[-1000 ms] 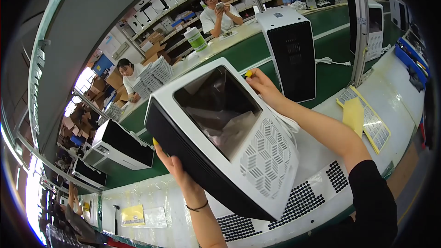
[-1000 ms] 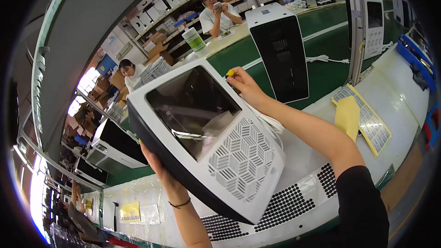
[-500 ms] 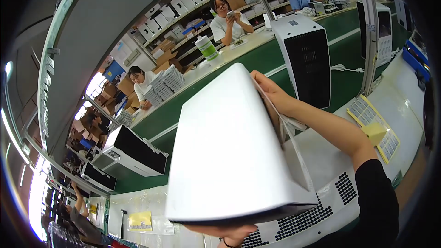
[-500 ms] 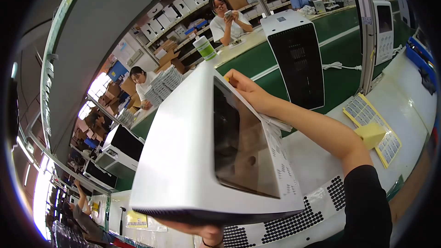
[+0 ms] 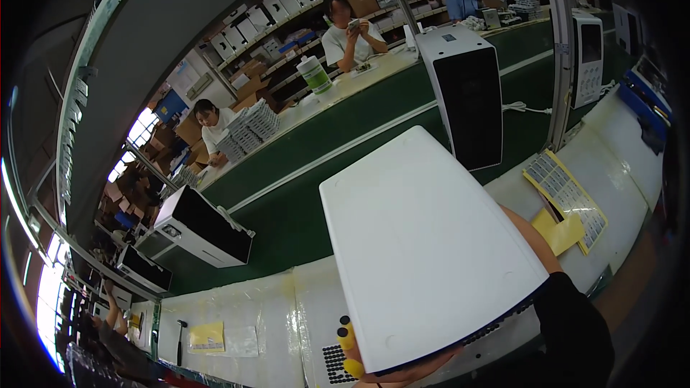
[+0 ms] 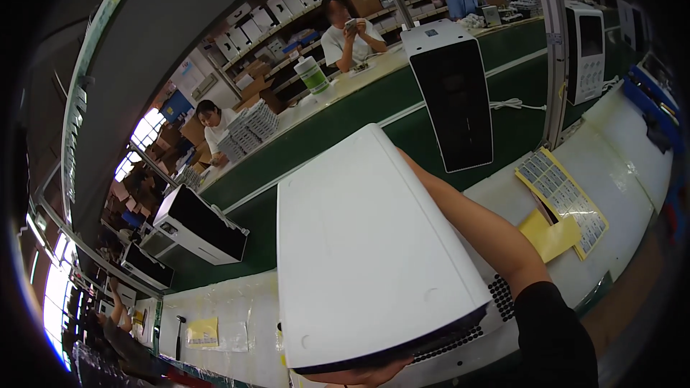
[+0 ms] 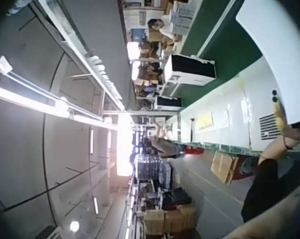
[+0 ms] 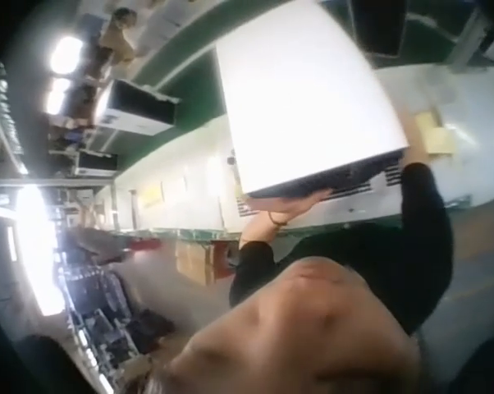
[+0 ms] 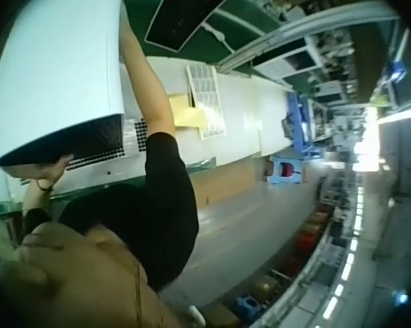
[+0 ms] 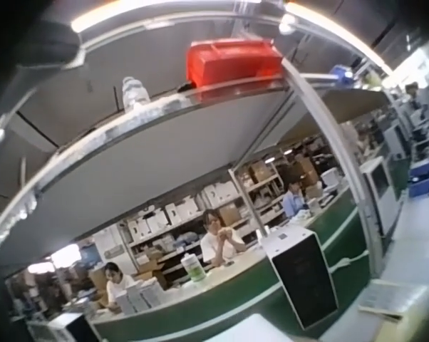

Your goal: Applying identification labels and inserting rubber feet into the chassis of computer cases on an assembly line.

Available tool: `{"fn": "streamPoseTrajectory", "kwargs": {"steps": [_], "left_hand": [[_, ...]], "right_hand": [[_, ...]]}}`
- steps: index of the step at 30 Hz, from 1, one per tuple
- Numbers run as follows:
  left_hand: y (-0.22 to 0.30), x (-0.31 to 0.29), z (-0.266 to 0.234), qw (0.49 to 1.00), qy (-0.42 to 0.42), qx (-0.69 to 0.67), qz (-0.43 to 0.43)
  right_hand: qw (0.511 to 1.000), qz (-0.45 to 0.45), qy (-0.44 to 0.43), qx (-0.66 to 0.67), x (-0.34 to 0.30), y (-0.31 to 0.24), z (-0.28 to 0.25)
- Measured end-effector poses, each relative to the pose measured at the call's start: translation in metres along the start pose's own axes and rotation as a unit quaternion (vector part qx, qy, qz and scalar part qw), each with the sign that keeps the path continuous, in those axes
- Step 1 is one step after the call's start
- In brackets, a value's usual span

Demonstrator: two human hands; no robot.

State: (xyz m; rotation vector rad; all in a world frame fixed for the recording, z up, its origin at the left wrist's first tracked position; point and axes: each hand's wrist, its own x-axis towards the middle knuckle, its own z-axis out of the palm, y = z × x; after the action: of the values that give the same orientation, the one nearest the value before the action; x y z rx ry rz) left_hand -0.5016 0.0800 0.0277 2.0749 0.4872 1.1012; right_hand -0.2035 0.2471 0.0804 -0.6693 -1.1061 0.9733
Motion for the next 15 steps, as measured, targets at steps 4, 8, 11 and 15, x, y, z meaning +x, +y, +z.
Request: {"fn": "streamPoseTrajectory", "kwargs": {"steps": [4, 8, 11, 15], "left_hand": [[-0.006, -0.020, 0.010, 0.990, -0.137, 0.001, -0.035], [0.026, -0.033, -0.015, 0.988, 0.100, 0.017, 0.114], [0.061, 0.022, -0.007, 0.905, 0.404, 0.027, 0.130], [0.079, 0.032, -0.026, 0.849, 0.503, -0.101, 0.126]], "right_hand": [[0.998, -0.045, 0.045, 0.013, 0.001, -0.014, -0.025], [0.986, -0.133, 0.062, 0.078, 0.014, -0.076, 0.021], [0.974, -0.196, 0.095, -0.058, -0.006, -0.164, 0.036], [0.936, -0.162, -0.109, -0.292, -0.036, -0.213, 0.073]]}}
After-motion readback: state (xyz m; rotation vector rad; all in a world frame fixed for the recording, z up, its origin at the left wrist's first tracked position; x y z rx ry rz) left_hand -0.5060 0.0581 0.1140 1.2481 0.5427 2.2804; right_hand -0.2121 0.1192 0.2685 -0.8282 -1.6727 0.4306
